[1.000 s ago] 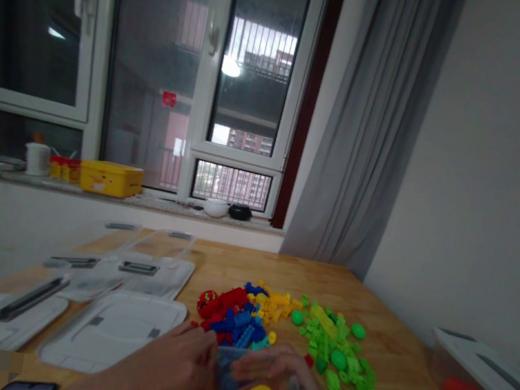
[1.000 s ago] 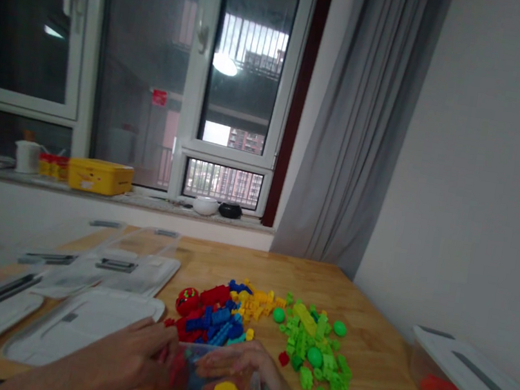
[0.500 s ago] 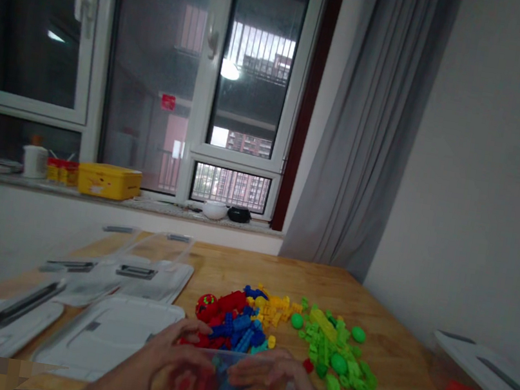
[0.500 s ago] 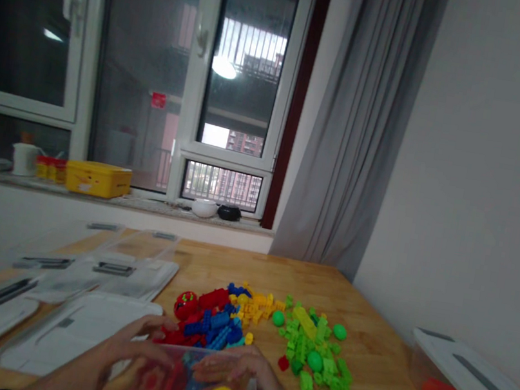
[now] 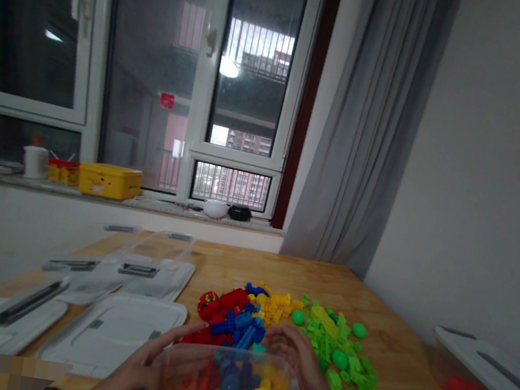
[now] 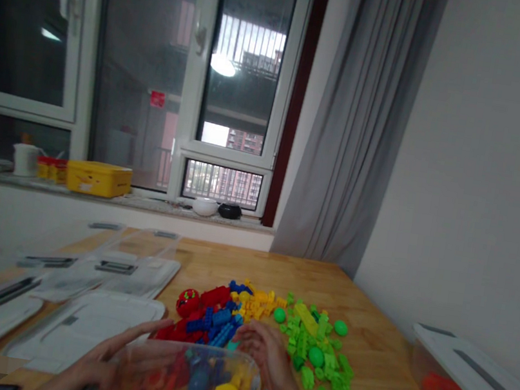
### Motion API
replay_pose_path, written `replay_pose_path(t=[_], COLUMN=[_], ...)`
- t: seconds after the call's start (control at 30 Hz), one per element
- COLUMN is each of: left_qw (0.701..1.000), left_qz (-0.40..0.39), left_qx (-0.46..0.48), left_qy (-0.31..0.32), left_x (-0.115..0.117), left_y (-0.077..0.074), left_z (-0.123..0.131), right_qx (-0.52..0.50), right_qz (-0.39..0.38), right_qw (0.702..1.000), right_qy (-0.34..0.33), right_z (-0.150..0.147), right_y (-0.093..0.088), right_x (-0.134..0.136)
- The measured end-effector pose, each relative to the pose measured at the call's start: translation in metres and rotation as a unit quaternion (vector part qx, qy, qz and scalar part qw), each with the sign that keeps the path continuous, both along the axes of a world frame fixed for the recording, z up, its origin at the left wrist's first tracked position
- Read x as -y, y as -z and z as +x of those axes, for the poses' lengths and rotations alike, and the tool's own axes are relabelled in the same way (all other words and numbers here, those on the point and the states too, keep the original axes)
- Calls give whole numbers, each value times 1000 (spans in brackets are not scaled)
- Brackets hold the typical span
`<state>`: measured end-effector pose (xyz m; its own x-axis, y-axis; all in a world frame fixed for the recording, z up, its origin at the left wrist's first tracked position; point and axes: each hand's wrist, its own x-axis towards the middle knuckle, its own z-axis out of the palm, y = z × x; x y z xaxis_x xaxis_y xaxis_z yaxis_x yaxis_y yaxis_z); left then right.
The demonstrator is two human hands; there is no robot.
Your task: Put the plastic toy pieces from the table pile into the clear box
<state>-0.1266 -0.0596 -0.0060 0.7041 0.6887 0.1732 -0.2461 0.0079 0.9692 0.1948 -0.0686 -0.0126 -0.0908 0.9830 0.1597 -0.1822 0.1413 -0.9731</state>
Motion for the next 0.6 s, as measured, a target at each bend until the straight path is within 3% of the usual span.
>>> replay_pose_path(t=[0.1,0.17,0.27,0.37,0.6], left_qw=[1000,1000,999,999,999], left_qz=[-17,-25,-26,-28,-32], left_qx=[11,6,13,20,39], left_qy=[0,-16,-28,-41,-10], left_x=[-1,0,0,-1,-2], left_y=[2,3,4,5,7], left_z=[0,0,0,1,3], right_qx=[170,285,389,454,500], right_qz=[88,141,168,170,167], right_qw=[966,923,876,849,828], right_qy=[171,218,230,213,189], right_z=[18,27,34,37,42], right_y=[16,27,43,57,67], right_x=[-21,-29,-37,-45,-54])
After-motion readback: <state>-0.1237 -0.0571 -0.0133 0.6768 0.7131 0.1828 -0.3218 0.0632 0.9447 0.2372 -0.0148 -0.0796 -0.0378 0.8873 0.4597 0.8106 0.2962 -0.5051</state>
